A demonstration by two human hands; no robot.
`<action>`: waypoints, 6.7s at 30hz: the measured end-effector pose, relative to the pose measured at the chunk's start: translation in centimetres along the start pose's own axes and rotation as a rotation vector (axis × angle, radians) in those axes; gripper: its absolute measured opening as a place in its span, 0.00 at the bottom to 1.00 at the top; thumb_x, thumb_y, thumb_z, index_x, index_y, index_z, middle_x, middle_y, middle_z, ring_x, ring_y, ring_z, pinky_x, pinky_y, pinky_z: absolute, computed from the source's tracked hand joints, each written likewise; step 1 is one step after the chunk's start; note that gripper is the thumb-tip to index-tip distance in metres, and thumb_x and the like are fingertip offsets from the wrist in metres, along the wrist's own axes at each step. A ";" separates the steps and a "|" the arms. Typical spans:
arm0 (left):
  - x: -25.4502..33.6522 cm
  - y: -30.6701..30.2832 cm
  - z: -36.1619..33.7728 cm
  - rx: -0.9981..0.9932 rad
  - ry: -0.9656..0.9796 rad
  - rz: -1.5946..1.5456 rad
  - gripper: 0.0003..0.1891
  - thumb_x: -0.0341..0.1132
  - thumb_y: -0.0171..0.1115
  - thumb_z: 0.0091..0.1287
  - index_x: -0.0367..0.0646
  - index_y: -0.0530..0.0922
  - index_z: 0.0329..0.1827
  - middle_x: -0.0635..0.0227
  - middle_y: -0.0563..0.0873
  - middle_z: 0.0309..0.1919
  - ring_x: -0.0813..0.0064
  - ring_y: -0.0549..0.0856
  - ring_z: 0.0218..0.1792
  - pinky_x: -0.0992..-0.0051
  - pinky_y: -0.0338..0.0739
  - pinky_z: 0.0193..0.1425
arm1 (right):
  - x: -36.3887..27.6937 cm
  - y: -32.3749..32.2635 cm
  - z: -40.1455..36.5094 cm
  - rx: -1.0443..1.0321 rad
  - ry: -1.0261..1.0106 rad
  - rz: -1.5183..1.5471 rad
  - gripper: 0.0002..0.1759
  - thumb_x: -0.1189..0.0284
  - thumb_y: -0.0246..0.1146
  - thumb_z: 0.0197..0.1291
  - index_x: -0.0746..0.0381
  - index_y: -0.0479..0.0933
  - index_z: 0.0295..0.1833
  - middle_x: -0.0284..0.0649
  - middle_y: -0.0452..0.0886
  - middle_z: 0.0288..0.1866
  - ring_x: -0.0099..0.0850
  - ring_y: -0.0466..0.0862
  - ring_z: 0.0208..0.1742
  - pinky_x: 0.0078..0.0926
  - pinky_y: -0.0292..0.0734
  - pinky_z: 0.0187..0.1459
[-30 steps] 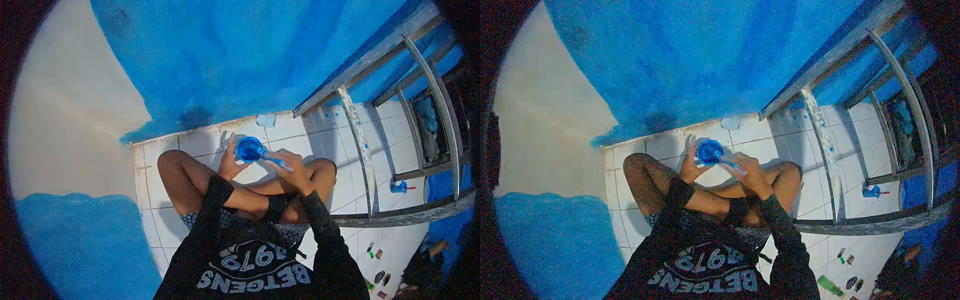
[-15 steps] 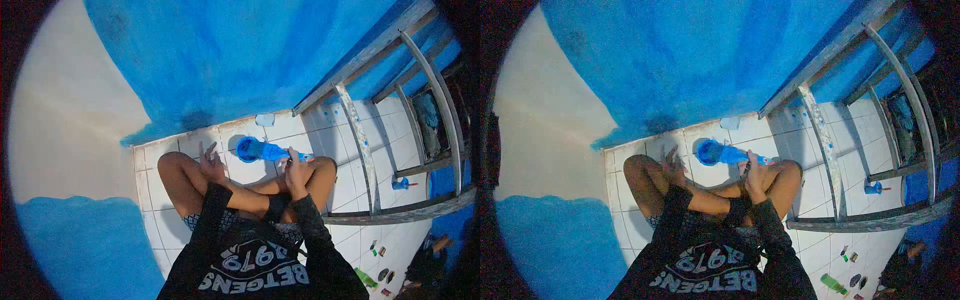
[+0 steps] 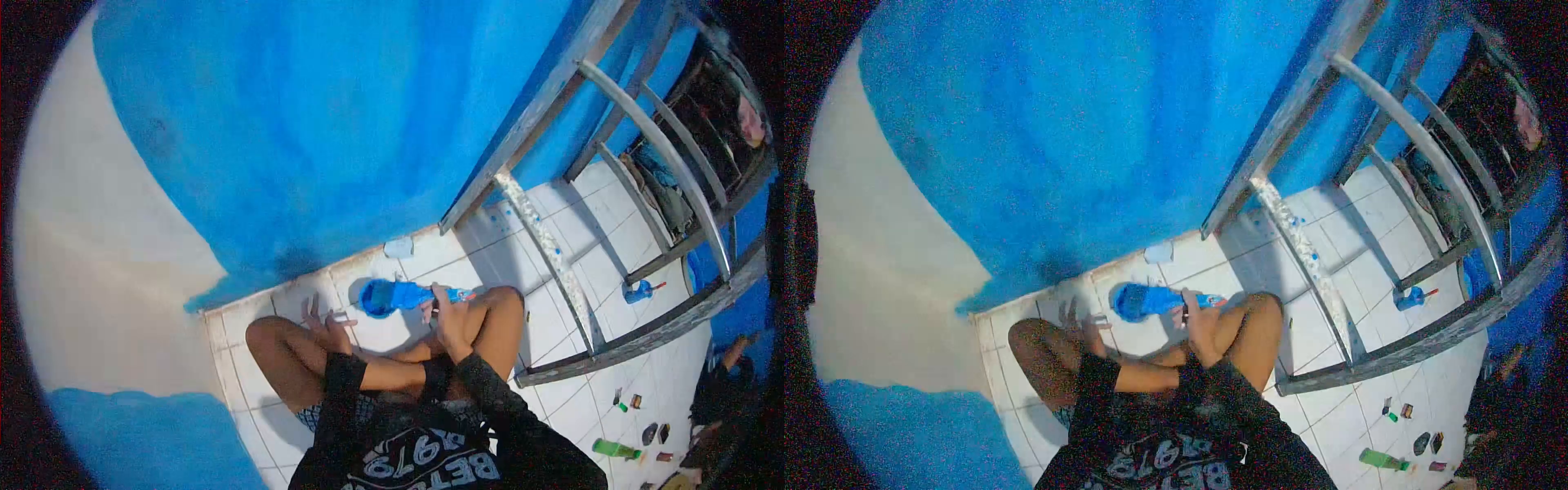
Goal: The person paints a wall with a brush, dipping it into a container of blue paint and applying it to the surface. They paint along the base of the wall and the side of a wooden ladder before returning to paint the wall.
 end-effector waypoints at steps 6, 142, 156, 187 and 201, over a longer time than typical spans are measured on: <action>-4.1 -2.5 2.2 0.089 0.160 0.326 0.14 0.24 0.52 0.66 0.36 0.75 0.54 0.63 0.79 0.39 0.72 0.80 0.36 0.73 0.76 0.47 | -1.4 0.7 -0.9 -0.072 -0.118 -0.050 0.12 0.69 0.64 0.66 0.68 0.78 0.37 0.43 0.80 0.21 0.28 0.76 0.13 0.25 0.70 0.14; -11.1 -3.6 4.7 -0.032 0.050 0.075 0.17 0.32 0.53 0.71 0.40 0.72 0.61 0.75 0.71 0.31 0.79 0.73 0.32 0.76 0.73 0.37 | -56.4 19.8 5.1 -0.063 -1.409 0.471 0.19 0.68 0.65 0.61 0.64 0.72 0.19 0.41 0.78 0.14 0.29 0.79 0.12 0.31 0.76 0.14; -12.4 -4.3 5.2 0.028 0.029 0.164 0.23 0.35 0.57 0.66 0.42 0.71 0.64 0.67 0.78 0.43 0.73 0.78 0.39 0.74 0.76 0.44 | -32.2 9.8 11.8 0.189 -0.778 0.267 0.14 0.63 0.58 0.69 0.63 0.78 0.40 0.36 0.75 0.17 0.24 0.71 0.13 0.23 0.64 0.15; -12.9 -3.6 6.0 -0.019 -0.061 0.119 0.19 0.30 0.53 0.67 0.38 0.71 0.61 0.64 0.79 0.46 0.74 0.77 0.40 0.71 0.75 0.41 | -46.5 17.8 7.6 -0.029 -1.192 0.517 0.11 0.66 0.63 0.67 0.62 0.73 0.40 0.38 0.76 0.20 0.26 0.77 0.15 0.27 0.76 0.17; -12.1 -4.5 5.5 -0.012 -0.008 0.284 0.18 0.36 0.58 0.69 0.44 0.72 0.60 0.66 0.74 0.40 0.72 0.76 0.38 0.72 0.76 0.40 | -56.0 19.2 2.6 -0.117 -1.385 0.653 0.13 0.67 0.60 0.67 0.68 0.77 0.40 0.43 0.79 0.22 0.29 0.79 0.16 0.30 0.79 0.19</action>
Point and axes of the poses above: each hand's wrist, its own z-axis towards the middle knuckle, its own y-axis out of the palm, x = y × z, the point moved 3 cm from there along z, towards the middle knuckle
